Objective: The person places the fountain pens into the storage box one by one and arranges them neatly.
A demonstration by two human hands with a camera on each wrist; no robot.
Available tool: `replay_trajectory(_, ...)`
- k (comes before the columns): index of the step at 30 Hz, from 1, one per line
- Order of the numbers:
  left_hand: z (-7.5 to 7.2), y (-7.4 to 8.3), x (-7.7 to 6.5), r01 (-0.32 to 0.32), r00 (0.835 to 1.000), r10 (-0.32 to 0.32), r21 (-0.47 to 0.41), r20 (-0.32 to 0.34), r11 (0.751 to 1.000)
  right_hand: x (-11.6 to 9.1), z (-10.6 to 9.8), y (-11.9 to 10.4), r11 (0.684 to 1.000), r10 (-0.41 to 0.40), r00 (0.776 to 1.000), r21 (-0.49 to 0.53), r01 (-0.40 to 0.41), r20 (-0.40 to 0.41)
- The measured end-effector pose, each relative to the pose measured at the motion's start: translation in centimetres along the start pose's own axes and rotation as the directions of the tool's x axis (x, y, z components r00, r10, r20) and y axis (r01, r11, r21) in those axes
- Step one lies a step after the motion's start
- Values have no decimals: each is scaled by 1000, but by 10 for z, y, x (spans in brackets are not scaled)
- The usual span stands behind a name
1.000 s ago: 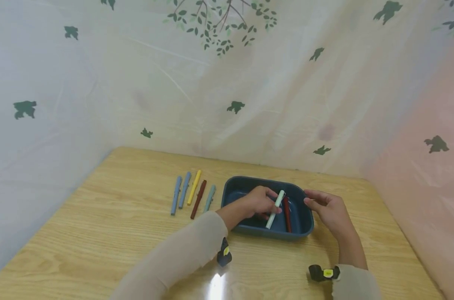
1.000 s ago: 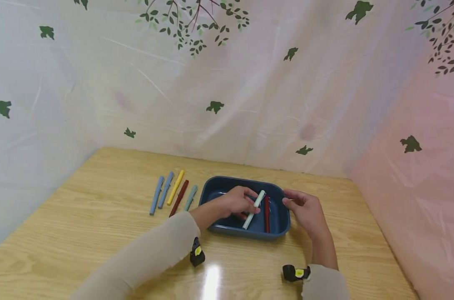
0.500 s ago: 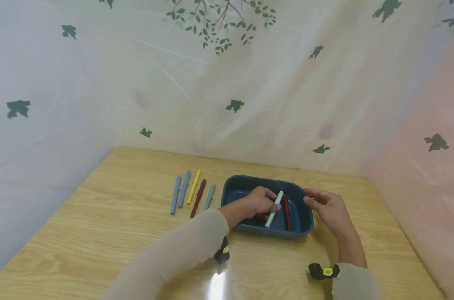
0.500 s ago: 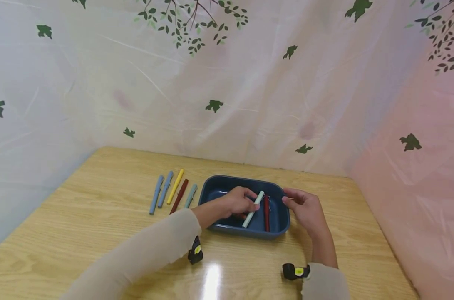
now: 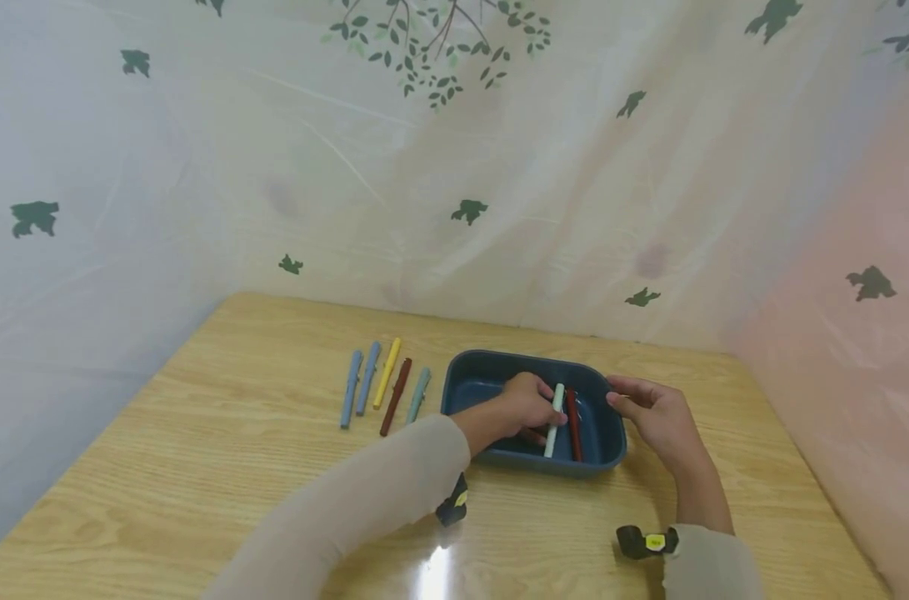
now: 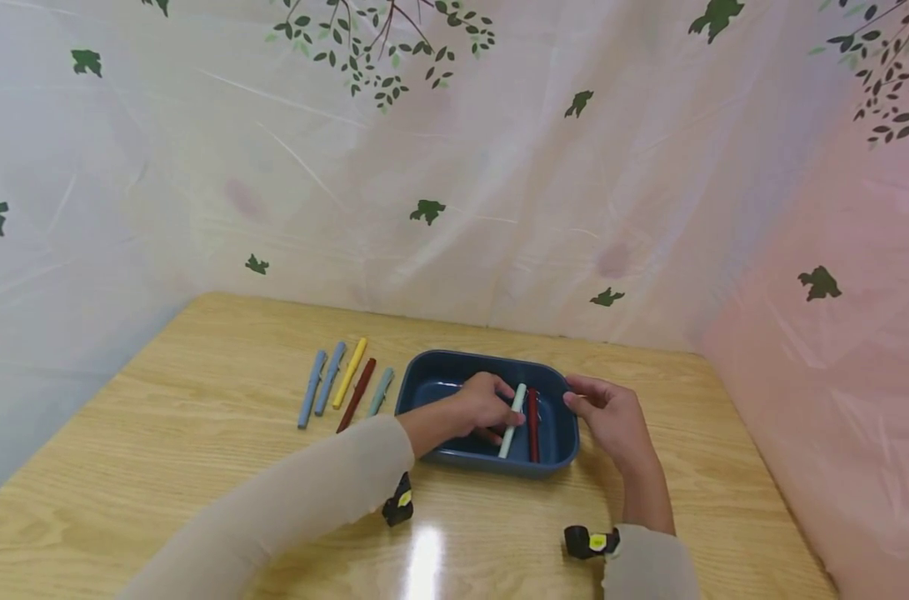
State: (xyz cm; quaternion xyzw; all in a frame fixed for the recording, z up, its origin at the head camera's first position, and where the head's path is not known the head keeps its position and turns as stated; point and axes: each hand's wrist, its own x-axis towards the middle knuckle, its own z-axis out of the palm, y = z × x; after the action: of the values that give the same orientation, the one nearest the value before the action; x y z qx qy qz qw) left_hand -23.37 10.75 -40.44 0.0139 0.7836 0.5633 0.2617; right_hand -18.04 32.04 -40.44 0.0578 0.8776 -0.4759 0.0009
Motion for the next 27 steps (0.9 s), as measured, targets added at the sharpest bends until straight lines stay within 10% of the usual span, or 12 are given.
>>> replay_trajectory(27,-1,1,-2,3,999,-1,-51,46,999,2,0,1,1000,-14,1000,-4,14,3)
